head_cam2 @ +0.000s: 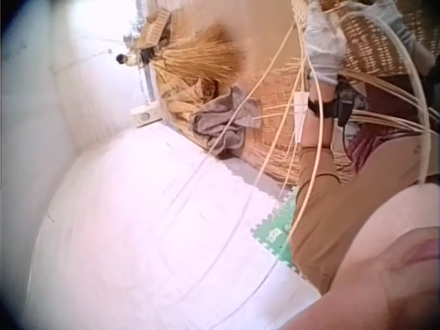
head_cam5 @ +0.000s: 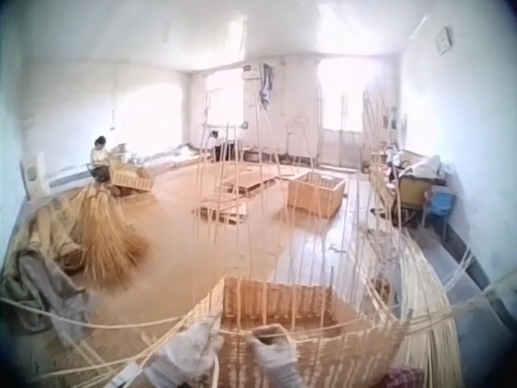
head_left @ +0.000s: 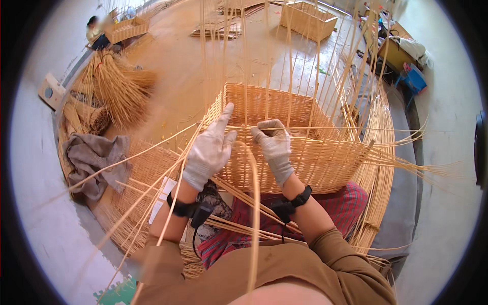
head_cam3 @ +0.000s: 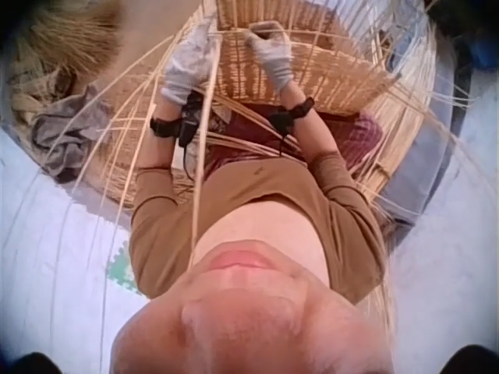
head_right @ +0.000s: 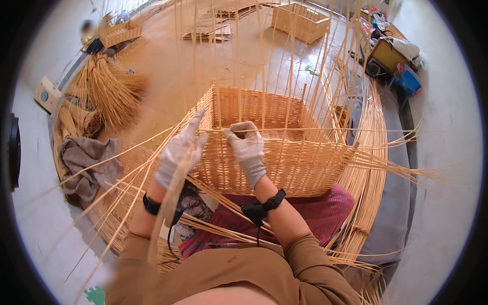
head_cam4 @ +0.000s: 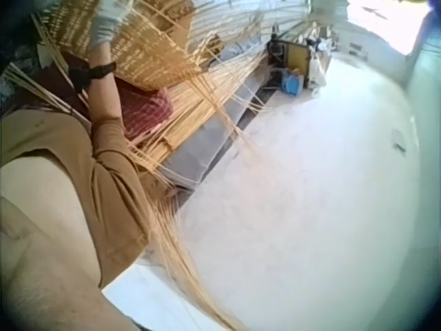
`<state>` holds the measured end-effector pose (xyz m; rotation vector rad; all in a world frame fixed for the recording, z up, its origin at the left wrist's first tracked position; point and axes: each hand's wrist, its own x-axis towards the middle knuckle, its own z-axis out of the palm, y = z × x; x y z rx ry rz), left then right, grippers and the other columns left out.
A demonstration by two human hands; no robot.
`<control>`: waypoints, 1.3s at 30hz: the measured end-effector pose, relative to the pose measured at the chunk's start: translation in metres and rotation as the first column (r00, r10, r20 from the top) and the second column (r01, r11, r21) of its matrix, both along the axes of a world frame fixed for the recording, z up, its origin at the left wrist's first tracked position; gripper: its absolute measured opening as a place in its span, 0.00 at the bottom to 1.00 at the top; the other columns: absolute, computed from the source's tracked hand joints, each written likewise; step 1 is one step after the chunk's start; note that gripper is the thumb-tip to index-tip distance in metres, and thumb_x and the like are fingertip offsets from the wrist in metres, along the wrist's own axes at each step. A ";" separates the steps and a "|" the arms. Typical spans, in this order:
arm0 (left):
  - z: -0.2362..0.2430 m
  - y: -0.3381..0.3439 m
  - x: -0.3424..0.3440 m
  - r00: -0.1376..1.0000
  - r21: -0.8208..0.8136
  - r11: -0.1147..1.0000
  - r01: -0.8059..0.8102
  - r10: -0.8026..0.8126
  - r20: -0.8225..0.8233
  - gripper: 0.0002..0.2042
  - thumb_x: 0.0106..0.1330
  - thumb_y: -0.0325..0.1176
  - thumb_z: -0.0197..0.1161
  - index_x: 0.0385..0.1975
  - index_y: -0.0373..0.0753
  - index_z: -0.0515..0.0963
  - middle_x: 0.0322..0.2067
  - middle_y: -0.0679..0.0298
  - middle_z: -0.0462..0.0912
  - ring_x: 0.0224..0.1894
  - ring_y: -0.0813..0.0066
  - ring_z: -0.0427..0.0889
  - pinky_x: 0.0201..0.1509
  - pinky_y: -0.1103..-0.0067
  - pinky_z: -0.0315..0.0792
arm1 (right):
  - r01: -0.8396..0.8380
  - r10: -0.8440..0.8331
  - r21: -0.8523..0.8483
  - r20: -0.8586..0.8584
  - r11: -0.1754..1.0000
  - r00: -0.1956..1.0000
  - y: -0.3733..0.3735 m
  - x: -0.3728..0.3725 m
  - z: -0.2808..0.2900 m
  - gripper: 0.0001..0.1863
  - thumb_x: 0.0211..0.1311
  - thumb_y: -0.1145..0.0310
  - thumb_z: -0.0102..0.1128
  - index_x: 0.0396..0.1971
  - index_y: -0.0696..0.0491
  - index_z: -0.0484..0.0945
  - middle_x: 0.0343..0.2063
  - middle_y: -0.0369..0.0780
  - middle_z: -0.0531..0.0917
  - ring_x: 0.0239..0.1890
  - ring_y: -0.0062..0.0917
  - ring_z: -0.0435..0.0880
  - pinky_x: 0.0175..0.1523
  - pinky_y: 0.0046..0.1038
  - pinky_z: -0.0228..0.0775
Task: The recorder is weaving a large rectangular wicker or straw basket, inserting vertical supports and weaving horizontal strands.
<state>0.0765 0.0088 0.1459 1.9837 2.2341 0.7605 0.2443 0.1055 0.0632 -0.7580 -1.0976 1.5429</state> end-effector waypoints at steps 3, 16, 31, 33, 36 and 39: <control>-0.012 -0.003 -0.007 0.994 -0.129 0.990 -0.056 0.042 -0.105 0.33 0.78 0.39 0.62 0.82 0.58 0.59 0.71 0.51 0.76 0.28 0.70 0.88 0.23 0.76 0.79 | 0.114 -0.124 0.076 0.144 0.991 0.982 0.000 -0.011 -0.004 0.11 0.67 0.77 0.74 0.40 0.54 0.77 0.32 0.36 0.86 0.33 0.18 0.87 0.38 0.22 0.82; -0.047 0.050 -0.029 0.707 -0.046 0.996 0.071 -0.018 0.707 0.34 0.75 0.25 0.60 0.79 0.57 0.62 0.38 0.62 0.79 0.13 0.81 0.72 0.16 0.77 0.74 | 0.300 -0.594 0.756 0.142 0.582 0.792 0.021 -0.043 0.051 0.18 0.68 0.81 0.63 0.56 0.53 0.81 0.34 0.40 0.85 0.33 0.24 0.85 0.35 0.27 0.77; -0.083 0.051 -0.019 0.941 0.374 0.925 -0.060 -0.072 0.330 0.15 0.78 0.28 0.60 0.61 0.42 0.82 0.42 0.57 0.93 0.41 0.64 0.92 0.46 0.72 0.84 | -0.226 0.270 0.187 -0.259 0.956 0.928 -0.003 -0.037 0.059 0.21 0.88 0.53 0.46 0.51 0.55 0.82 0.21 0.29 0.72 0.19 0.12 0.65 0.23 0.18 0.57; -0.077 0.055 -0.014 0.946 0.202 0.965 -0.164 0.096 0.310 0.13 0.81 0.31 0.59 0.59 0.39 0.83 0.52 0.52 0.90 0.55 0.61 0.89 0.60 0.72 0.80 | -0.104 0.145 0.193 -0.211 0.976 0.967 -0.013 0.006 0.050 0.22 0.88 0.52 0.44 0.52 0.55 0.81 0.21 0.30 0.72 0.20 0.12 0.67 0.25 0.19 0.60; -0.055 0.054 -0.015 0.966 0.123 0.992 -0.013 -0.019 0.258 0.13 0.80 0.32 0.59 0.59 0.41 0.83 0.49 0.50 0.90 0.52 0.58 0.90 0.56 0.70 0.82 | -0.001 0.023 0.162 -0.138 0.987 0.990 -0.029 0.046 0.017 0.24 0.88 0.50 0.42 0.51 0.54 0.81 0.23 0.32 0.77 0.22 0.14 0.72 0.25 0.20 0.64; -0.022 0.034 -0.010 0.998 -0.167 0.986 0.029 -0.038 -0.049 0.17 0.79 0.39 0.62 0.65 0.48 0.80 0.50 0.51 0.89 0.48 0.56 0.90 0.53 0.65 0.82 | -0.038 0.028 -0.086 -0.115 0.996 0.993 -0.052 0.041 -0.017 0.25 0.88 0.50 0.42 0.47 0.54 0.82 0.25 0.35 0.81 0.24 0.17 0.76 0.29 0.23 0.69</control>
